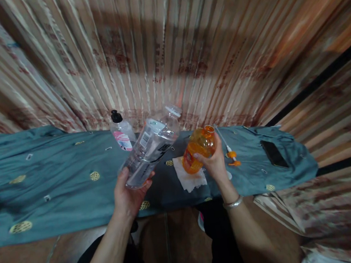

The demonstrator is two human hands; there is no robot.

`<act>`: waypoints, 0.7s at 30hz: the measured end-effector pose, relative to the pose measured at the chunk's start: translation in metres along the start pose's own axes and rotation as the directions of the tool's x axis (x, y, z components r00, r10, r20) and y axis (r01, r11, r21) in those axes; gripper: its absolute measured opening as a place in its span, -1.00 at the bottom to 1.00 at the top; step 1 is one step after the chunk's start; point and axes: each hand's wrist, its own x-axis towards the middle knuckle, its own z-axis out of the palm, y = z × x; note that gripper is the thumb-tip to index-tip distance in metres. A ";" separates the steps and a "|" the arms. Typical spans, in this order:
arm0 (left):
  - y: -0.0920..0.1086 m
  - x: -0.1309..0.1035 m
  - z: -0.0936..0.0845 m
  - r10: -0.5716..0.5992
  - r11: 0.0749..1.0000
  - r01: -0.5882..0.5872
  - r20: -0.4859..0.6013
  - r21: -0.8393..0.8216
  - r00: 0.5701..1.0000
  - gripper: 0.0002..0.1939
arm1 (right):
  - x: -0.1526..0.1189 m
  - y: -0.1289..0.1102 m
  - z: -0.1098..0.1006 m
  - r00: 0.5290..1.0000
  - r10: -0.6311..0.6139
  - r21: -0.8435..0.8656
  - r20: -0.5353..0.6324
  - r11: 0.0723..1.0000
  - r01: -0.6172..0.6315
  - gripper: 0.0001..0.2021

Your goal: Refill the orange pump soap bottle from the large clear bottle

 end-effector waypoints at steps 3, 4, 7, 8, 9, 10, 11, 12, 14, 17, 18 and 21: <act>0.002 -0.002 0.002 0.026 1.000 -0.025 -0.009 0.010 1.000 -0.34 | -0.003 -0.004 0.003 1.000 0.027 -0.005 -0.013 1.000 -0.027 0.24; 0.003 -0.002 0.002 0.036 0.999 -0.035 -0.011 0.013 0.999 -0.33 | -0.004 -0.006 0.004 0.999 0.029 -0.010 -0.018 1.000 -0.029 0.19; 0.006 -0.005 0.003 0.068 0.997 -0.068 -0.012 0.024 0.998 -0.34 | -0.005 -0.009 0.008 0.999 0.032 -0.022 -0.036 0.999 -0.033 0.02; 0.008 -0.006 0.003 0.079 0.997 -0.079 -0.015 0.028 0.997 -0.35 | -0.005 -0.009 0.010 0.999 0.033 -0.026 -0.040 0.999 -0.034 -0.03; 0.009 -0.007 0.003 0.091 0.995 -0.091 -0.019 0.032 0.996 -0.35 | -0.005 -0.010 0.011 0.999 0.032 -0.030 -0.044 0.999 -0.033 -0.08; 0.010 -0.008 0.002 0.105 0.994 -0.104 -0.026 0.034 0.994 -0.35 | -0.006 -0.010 0.013 0.998 0.031 -0.035 -0.047 0.999 -0.032 -0.13; 0.012 -0.009 0.002 0.119 0.992 -0.118 -0.034 0.036 0.992 -0.34 | -0.006 -0.011 0.014 0.998 0.029 -0.043 -0.050 0.999 -0.032 -0.16; 0.014 -0.010 0.001 0.134 0.991 -0.132 -0.042 0.035 0.990 -0.33 | -0.007 -0.013 0.015 0.998 0.028 -0.052 -0.051 0.998 -0.031 -0.18; 0.018 -0.013 0.000 0.160 0.987 -0.158 -0.054 0.034 0.986 -0.34 | -0.009 -0.016 0.016 0.999 0.026 -0.068 -0.048 0.997 -0.029 -0.22; 0.023 -0.017 0.000 0.187 0.982 -0.184 -0.064 0.048 0.980 -0.41 | -0.011 -0.023 0.017 0.999 0.028 -0.088 -0.025 0.996 -0.030 -0.26; 0.025 -0.018 0.000 0.197 0.980 -0.193 -0.072 0.055 0.978 -0.43 | -0.012 -0.025 0.018 1.000 0.027 -0.090 -0.016 0.995 -0.029 -0.25; 0.030 -0.020 0.001 0.237 0.970 -0.230 -0.091 0.082 0.967 -0.49 | -0.014 -0.027 0.020 1.000 0.012 -0.079 -0.005 0.997 -0.013 -0.21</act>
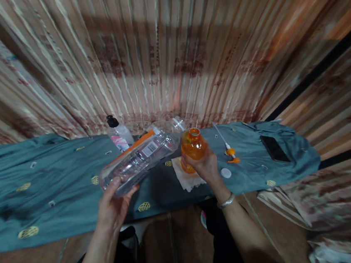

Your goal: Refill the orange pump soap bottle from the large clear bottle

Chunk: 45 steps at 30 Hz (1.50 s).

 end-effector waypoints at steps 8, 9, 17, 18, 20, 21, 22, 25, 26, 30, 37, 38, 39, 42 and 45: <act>0.010 0.000 0.004 0.096 0.994 -0.098 0.040 0.051 0.995 -0.37 | -0.002 -0.003 0.006 0.999 -0.040 0.031 0.030 0.999 0.039 -0.21; 0.010 0.000 0.004 0.109 0.992 -0.111 0.043 0.053 0.993 -0.38 | -0.002 -0.005 0.006 0.998 -0.046 0.039 0.043 0.998 0.045 -0.21; 0.014 0.003 0.004 0.171 0.980 -0.179 0.093 0.086 0.981 -0.30 | 0.000 -0.012 0.002 0.992 -0.056 0.064 0.110 0.997 0.049 -0.29; 0.014 0.003 0.004 0.178 0.978 -0.187 0.101 0.088 0.979 -0.28 | 0.000 -0.012 0.002 0.993 -0.051 0.054 0.106 0.998 0.045 -0.31; 0.016 0.003 0.004 0.192 0.975 -0.203 0.114 0.092 0.975 -0.25 | 0.000 -0.012 0.002 0.995 -0.043 0.033 0.092 0.999 0.040 -0.33; 0.017 0.004 0.003 0.199 0.973 -0.210 0.118 0.093 0.973 -0.24 | 0.000 -0.011 0.003 0.996 -0.040 0.024 0.085 0.999 0.038 -0.34; 0.018 0.005 0.003 0.205 0.972 -0.217 0.121 0.093 0.971 -0.24 | 0.000 -0.011 0.003 0.996 -0.039 0.015 0.082 0.999 0.038 -0.34; 0.022 0.006 0.000 0.211 0.970 -0.224 0.127 0.096 0.969 -0.18 | 0.001 -0.010 0.003 0.995 -0.045 -0.007 0.094 0.999 0.046 -0.33; 0.023 0.007 0.000 0.207 0.970 -0.221 0.130 0.099 0.970 -0.15 | 0.001 -0.010 0.003 0.994 -0.050 -0.011 0.101 0.999 0.051 -0.32; 0.023 0.005 0.002 0.215 0.969 -0.229 0.131 0.096 0.968 -0.09 | 0.001 -0.008 0.002 0.992 -0.063 -0.004 0.107 0.998 0.064 -0.28; 0.022 0.001 0.008 0.230 0.966 -0.242 0.128 0.087 0.965 -0.24 | 0.000 -0.010 0.003 0.993 -0.048 0.006 0.107 0.999 0.048 -0.31; 0.023 0.002 0.007 0.224 0.967 -0.237 0.134 0.090 0.965 -0.23 | 0.000 -0.011 0.003 0.993 -0.050 0.010 0.111 0.999 0.049 -0.31; 0.024 0.003 0.005 0.218 0.968 -0.232 0.139 0.095 0.966 -0.22 | 0.000 -0.012 0.003 0.992 -0.054 0.013 0.116 0.999 0.053 -0.30; 0.026 0.007 -0.002 0.211 0.968 -0.228 0.153 0.108 0.965 -0.20 | 0.000 -0.012 0.003 0.991 -0.064 0.002 0.122 0.998 0.064 -0.25; 0.027 0.009 -0.004 0.224 0.963 -0.245 0.171 0.114 0.960 -0.26 | 0.000 -0.011 0.004 0.991 -0.081 -0.037 0.109 0.996 0.086 -0.21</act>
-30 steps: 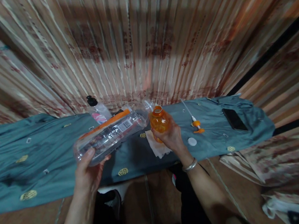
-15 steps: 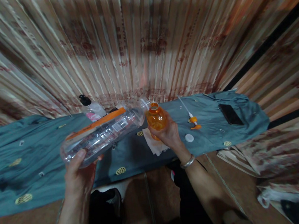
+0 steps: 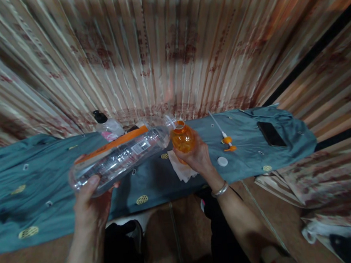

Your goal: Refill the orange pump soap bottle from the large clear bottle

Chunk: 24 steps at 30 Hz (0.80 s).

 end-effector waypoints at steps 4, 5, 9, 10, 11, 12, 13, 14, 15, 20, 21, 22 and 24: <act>0.002 -0.002 0.009 0.088 0.996 -0.087 -0.040 0.025 0.995 -0.22 | -0.002 0.005 0.003 0.999 -0.050 -0.052 -0.011 0.997 0.050 -0.23; 0.004 -0.002 0.012 0.110 0.994 -0.108 -0.056 0.033 0.992 -0.21 | -0.002 0.006 0.004 0.998 -0.067 -0.060 -0.013 0.996 0.066 -0.24; 0.009 -0.004 0.017 0.160 0.986 -0.155 -0.077 0.065 0.984 -0.21 | -0.005 0.009 0.006 0.991 -0.133 -0.098 -0.023 0.987 0.130 -0.21; 0.010 -0.004 0.017 0.164 0.985 -0.159 -0.076 0.070 0.984 -0.20 | -0.005 0.010 0.006 0.989 -0.143 -0.111 -0.024 0.984 0.139 -0.20; 0.011 -0.004 0.016 0.164 0.985 -0.159 -0.076 0.071 0.983 -0.19 | -0.006 0.010 0.006 0.989 -0.149 -0.122 -0.024 0.982 0.145 -0.19; 0.012 -0.004 0.014 0.163 0.985 -0.158 -0.079 0.070 0.983 -0.17 | -0.006 0.010 0.006 0.988 -0.153 -0.129 -0.022 0.980 0.149 -0.18; 0.013 -0.004 0.013 0.162 0.985 -0.156 -0.082 0.068 0.983 -0.16 | -0.006 0.011 0.006 0.988 -0.156 -0.131 -0.020 0.980 0.152 -0.18; 0.013 -0.004 0.012 0.163 0.985 -0.157 -0.086 0.067 0.983 -0.15 | -0.007 0.011 0.006 0.987 -0.159 -0.129 -0.017 0.979 0.156 -0.18; 0.014 -0.004 0.011 0.165 0.985 -0.159 -0.090 0.065 0.982 -0.14 | -0.007 0.011 0.006 0.986 -0.163 -0.125 -0.015 0.979 0.160 -0.18; 0.017 -0.007 0.009 0.183 0.981 -0.176 -0.087 0.085 0.979 -0.11 | -0.009 0.010 0.004 0.983 -0.181 -0.109 -0.012 0.978 0.179 -0.22; 0.017 -0.007 0.008 0.192 0.978 -0.185 -0.086 0.092 0.978 -0.10 | -0.009 0.010 0.004 0.983 -0.184 -0.106 -0.010 0.978 0.182 -0.21; 0.018 -0.007 0.007 0.200 0.977 -0.191 -0.086 0.098 0.976 -0.09 | -0.009 0.010 0.004 0.983 -0.185 -0.101 -0.009 0.978 0.183 -0.21; 0.020 -0.007 0.005 0.205 0.975 -0.195 -0.089 0.109 0.975 -0.06 | -0.010 0.010 0.004 0.983 -0.183 -0.093 -0.012 0.979 0.181 -0.19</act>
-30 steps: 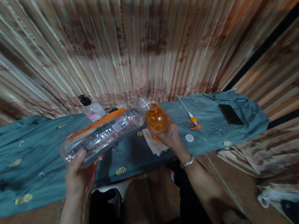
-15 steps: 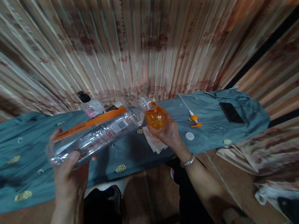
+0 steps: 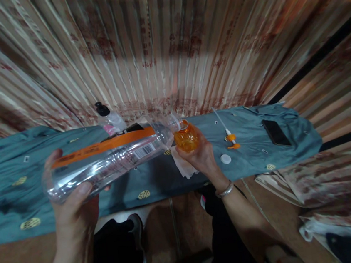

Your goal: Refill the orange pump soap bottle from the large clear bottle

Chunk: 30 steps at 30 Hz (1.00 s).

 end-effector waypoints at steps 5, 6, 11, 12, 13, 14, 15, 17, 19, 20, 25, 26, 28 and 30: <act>0.005 -0.001 -0.003 0.007 1.000 -0.007 -0.018 0.015 1.000 -0.03 | -0.002 0.001 0.001 1.000 0.023 -0.002 -0.007 1.000 -0.023 -0.18; 0.005 -0.001 -0.003 0.010 1.000 -0.009 -0.023 0.016 1.000 -0.03 | -0.003 0.001 0.001 1.000 0.022 -0.004 -0.007 1.000 -0.022 -0.18; 0.007 -0.001 -0.004 0.019 1.000 -0.019 -0.012 0.022 1.000 -0.02 | -0.002 0.001 -0.001 1.000 0.026 -0.020 0.001 0.999 -0.026 -0.18; 0.007 -0.001 -0.003 0.021 0.999 -0.020 -0.008 0.027 1.000 -0.01 | -0.001 0.001 -0.001 1.000 0.027 -0.021 -0.003 0.999 -0.028 -0.18; 0.007 -0.001 -0.003 0.024 0.999 -0.024 -0.005 0.032 1.000 -0.01 | -0.001 0.001 -0.001 1.000 0.027 -0.019 -0.007 0.999 -0.027 -0.19; 0.007 -0.001 -0.003 0.033 0.999 -0.033 -0.002 0.035 0.999 -0.01 | -0.001 0.000 -0.001 1.000 0.025 -0.015 -0.009 1.000 -0.025 -0.19; 0.008 -0.001 -0.004 0.039 0.999 -0.039 0.002 0.038 0.999 -0.02 | -0.001 0.000 -0.001 1.000 0.022 -0.012 -0.008 1.000 -0.022 -0.19; 0.008 -0.002 -0.005 0.051 0.998 -0.052 0.022 0.045 0.998 -0.03 | -0.001 -0.001 -0.001 1.000 0.021 -0.015 0.001 1.000 -0.021 -0.19; 0.007 -0.001 -0.009 0.072 0.995 -0.075 0.046 0.059 0.996 0.00 | -0.002 -0.002 -0.001 1.000 0.024 -0.026 0.009 0.999 -0.023 -0.18; 0.007 0.000 -0.010 0.085 0.994 -0.088 0.055 0.066 0.995 0.02 | -0.002 -0.002 -0.001 1.000 0.023 -0.031 0.008 0.999 -0.023 -0.18; 0.003 0.005 -0.016 0.129 0.986 -0.135 0.071 0.097 0.989 0.07 | -0.001 -0.003 -0.003 1.000 0.025 -0.037 -0.003 0.999 -0.025 -0.21; 0.003 0.005 -0.015 0.132 0.986 -0.138 0.069 0.098 0.989 0.07 | -0.001 -0.003 -0.004 0.999 0.034 -0.042 -0.006 0.999 -0.034 -0.21; 0.003 0.005 -0.014 0.134 0.986 -0.139 0.056 0.095 0.989 0.05 | -0.001 -0.002 -0.003 0.999 0.047 -0.045 -0.013 0.998 -0.048 -0.21; 0.004 0.003 -0.012 0.131 0.988 -0.133 0.036 0.082 0.991 0.01 | -0.001 -0.002 -0.003 0.999 0.046 -0.034 -0.014 0.998 -0.046 -0.21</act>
